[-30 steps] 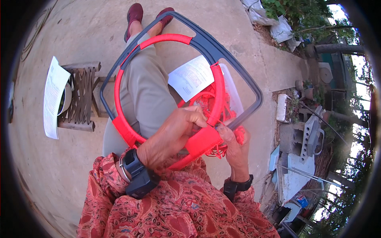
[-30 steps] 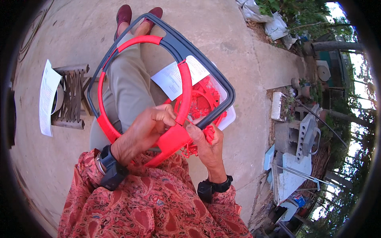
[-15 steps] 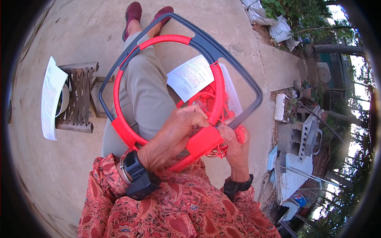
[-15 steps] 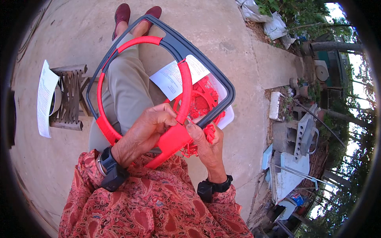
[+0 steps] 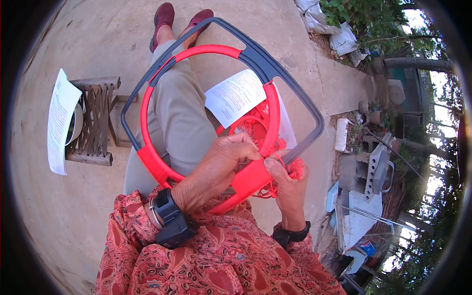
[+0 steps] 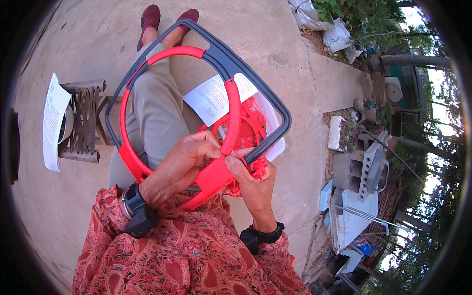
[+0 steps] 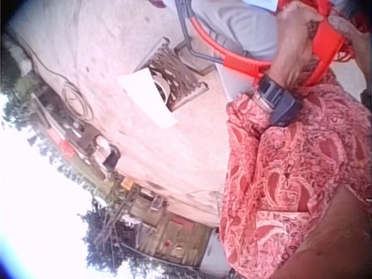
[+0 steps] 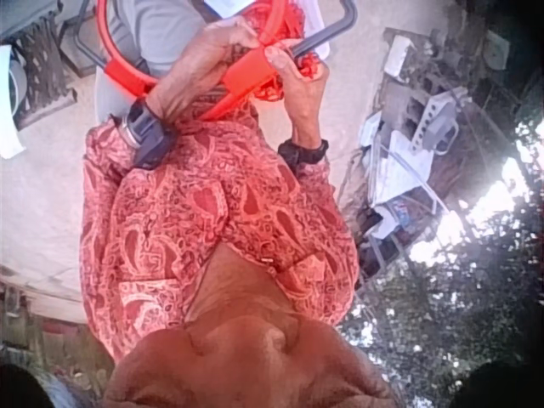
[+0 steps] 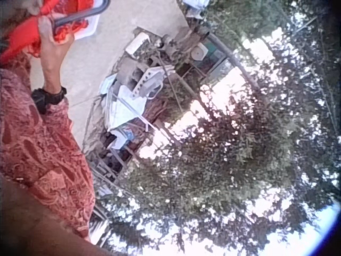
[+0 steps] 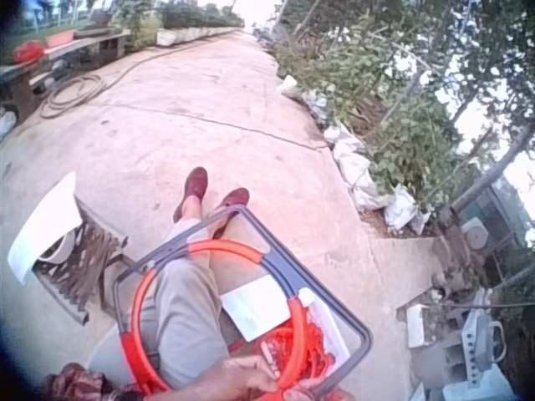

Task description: Wrapping a red cord or string tightly around the edge of a red and black circular plastic frame.

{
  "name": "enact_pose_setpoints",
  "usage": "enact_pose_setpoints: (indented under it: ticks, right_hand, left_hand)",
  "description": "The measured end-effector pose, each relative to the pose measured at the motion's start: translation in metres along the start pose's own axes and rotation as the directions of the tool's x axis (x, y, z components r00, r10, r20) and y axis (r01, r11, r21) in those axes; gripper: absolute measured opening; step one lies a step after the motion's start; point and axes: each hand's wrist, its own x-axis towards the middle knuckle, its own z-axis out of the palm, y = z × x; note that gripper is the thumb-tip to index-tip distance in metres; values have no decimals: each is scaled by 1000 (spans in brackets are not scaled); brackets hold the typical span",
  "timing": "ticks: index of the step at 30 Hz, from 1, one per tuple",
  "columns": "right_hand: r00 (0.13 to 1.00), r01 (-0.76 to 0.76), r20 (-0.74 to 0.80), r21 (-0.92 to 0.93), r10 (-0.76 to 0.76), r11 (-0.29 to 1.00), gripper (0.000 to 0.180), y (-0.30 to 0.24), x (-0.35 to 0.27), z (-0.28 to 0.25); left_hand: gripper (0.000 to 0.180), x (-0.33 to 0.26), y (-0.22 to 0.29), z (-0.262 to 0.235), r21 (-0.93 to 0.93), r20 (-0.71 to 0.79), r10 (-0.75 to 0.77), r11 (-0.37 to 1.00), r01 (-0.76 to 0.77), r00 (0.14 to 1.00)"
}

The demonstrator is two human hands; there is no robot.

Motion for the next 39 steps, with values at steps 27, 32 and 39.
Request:
enact_pose_setpoints:
  ticks: [27, 32, 39]
  right_hand:
    - [991, -47, 131, 51, 40, 998, 17, -1, 4, -5]
    - [988, -30, 153, 19, 27, 999, 16, -2, 4, -7]
    - [989, -35, 146, 56, 26, 998, 15, -1, 5, -6]
  left_hand:
    - [9, 0, -5, -3, -43, 58, 12, 999, -9, 998]
    - [8, -2, 1, 3, -65, 21, -5, 998, 6, 1000]
    - [6, 4, -3, 1, 1, 13, 16, 1000, -16, 1000]
